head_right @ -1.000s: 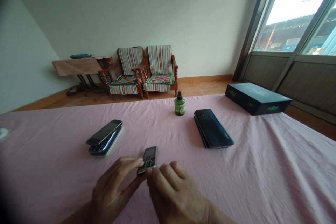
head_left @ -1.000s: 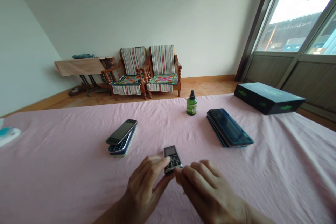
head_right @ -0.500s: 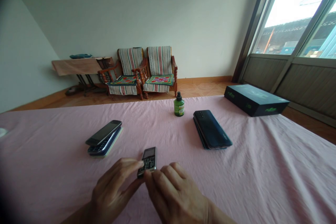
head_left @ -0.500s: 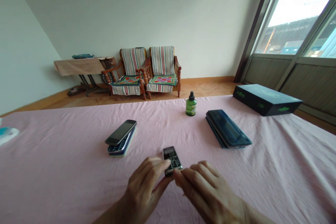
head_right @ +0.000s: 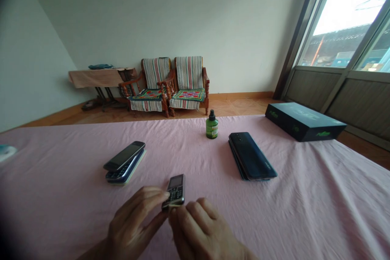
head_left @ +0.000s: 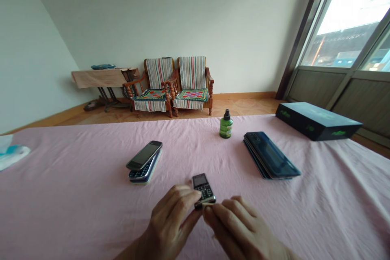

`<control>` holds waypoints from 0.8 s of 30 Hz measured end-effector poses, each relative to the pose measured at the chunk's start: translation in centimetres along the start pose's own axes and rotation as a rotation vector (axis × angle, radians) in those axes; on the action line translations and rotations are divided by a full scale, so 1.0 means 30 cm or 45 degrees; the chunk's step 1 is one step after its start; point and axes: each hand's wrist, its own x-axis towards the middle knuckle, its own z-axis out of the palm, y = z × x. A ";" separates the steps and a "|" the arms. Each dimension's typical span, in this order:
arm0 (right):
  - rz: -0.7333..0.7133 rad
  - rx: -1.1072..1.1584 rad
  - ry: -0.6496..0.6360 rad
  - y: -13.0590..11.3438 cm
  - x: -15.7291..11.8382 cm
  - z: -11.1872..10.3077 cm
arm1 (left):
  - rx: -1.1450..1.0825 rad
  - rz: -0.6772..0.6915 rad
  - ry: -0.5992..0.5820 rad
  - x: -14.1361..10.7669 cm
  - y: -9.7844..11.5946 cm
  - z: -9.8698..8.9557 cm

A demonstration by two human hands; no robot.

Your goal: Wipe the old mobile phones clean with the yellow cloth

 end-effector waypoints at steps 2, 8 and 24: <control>0.012 0.023 0.022 -0.004 0.005 0.016 | 0.000 -0.003 0.002 -0.001 -0.004 0.000; 0.011 -0.043 0.033 0.014 -0.002 0.019 | 0.043 -0.002 0.035 0.013 -0.010 0.005; 0.072 0.057 0.043 0.013 0.003 0.064 | 0.074 0.021 0.017 0.000 -0.025 0.018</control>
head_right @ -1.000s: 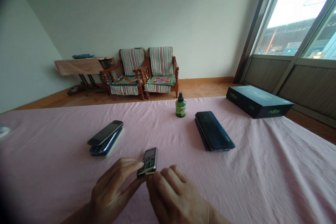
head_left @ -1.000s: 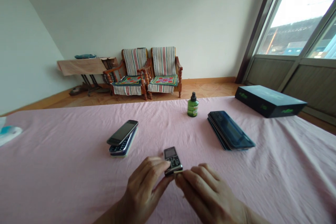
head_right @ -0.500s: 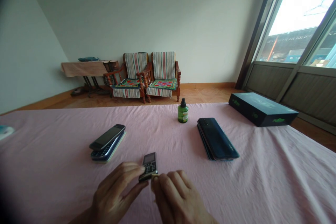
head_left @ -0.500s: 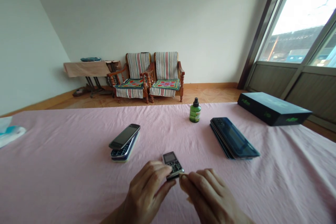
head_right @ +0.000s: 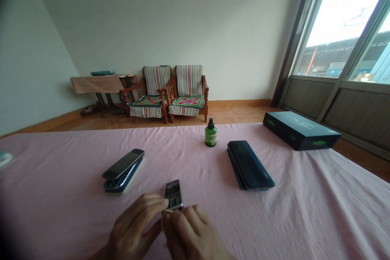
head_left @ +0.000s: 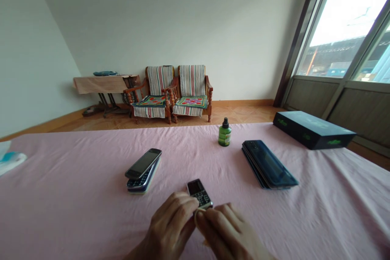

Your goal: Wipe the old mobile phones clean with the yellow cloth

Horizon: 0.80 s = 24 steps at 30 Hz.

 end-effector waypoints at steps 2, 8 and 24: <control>0.000 0.013 -0.042 0.003 -0.001 0.004 | 0.019 -0.030 0.031 -0.003 -0.012 0.003; 0.122 0.048 -0.268 0.061 -0.008 0.007 | 0.089 -0.067 0.125 0.024 -0.049 -0.002; 0.292 0.187 0.226 0.100 0.045 0.063 | -0.001 -0.138 0.194 0.080 -0.074 0.032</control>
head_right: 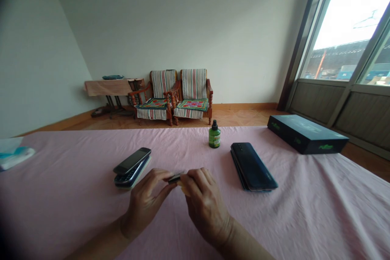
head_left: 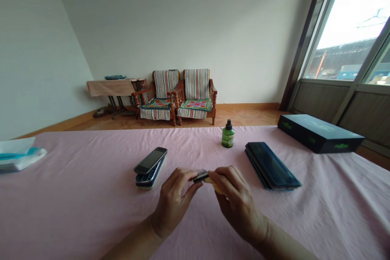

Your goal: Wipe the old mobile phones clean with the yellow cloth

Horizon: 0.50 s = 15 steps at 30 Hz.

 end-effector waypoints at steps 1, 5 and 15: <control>0.000 -0.015 0.045 0.001 0.003 -0.009 | -0.001 0.000 0.004 -0.002 -0.002 -0.001; 0.012 -0.081 0.137 -0.001 0.019 -0.037 | -0.001 -0.016 -0.005 -0.002 -0.008 -0.001; -0.054 -0.053 -0.162 -0.017 0.010 -0.012 | -0.055 -0.004 -0.012 0.003 0.001 -0.002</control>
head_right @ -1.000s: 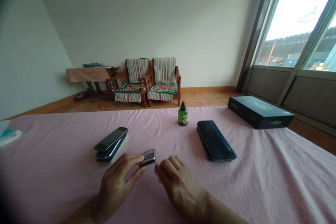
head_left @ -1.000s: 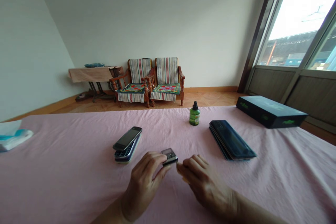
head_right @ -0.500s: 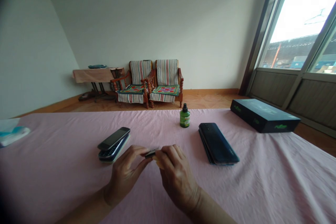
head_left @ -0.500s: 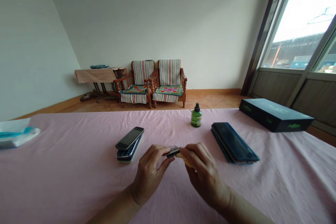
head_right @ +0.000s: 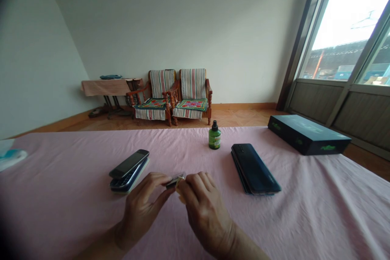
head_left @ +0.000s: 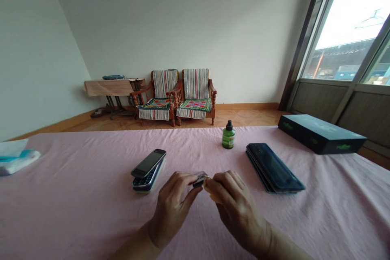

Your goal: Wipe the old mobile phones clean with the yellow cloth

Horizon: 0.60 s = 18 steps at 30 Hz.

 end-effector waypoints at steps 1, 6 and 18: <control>0.003 0.001 -0.008 -0.001 -0.001 0.001 | -0.003 -0.003 -0.004 0.000 -0.001 0.000; -0.045 -0.001 -0.029 -0.014 0.000 0.018 | -0.003 0.007 -0.032 -0.006 -0.008 0.002; -0.062 0.001 -0.039 -0.019 0.008 0.013 | 0.042 0.047 -0.064 -0.020 -0.024 0.010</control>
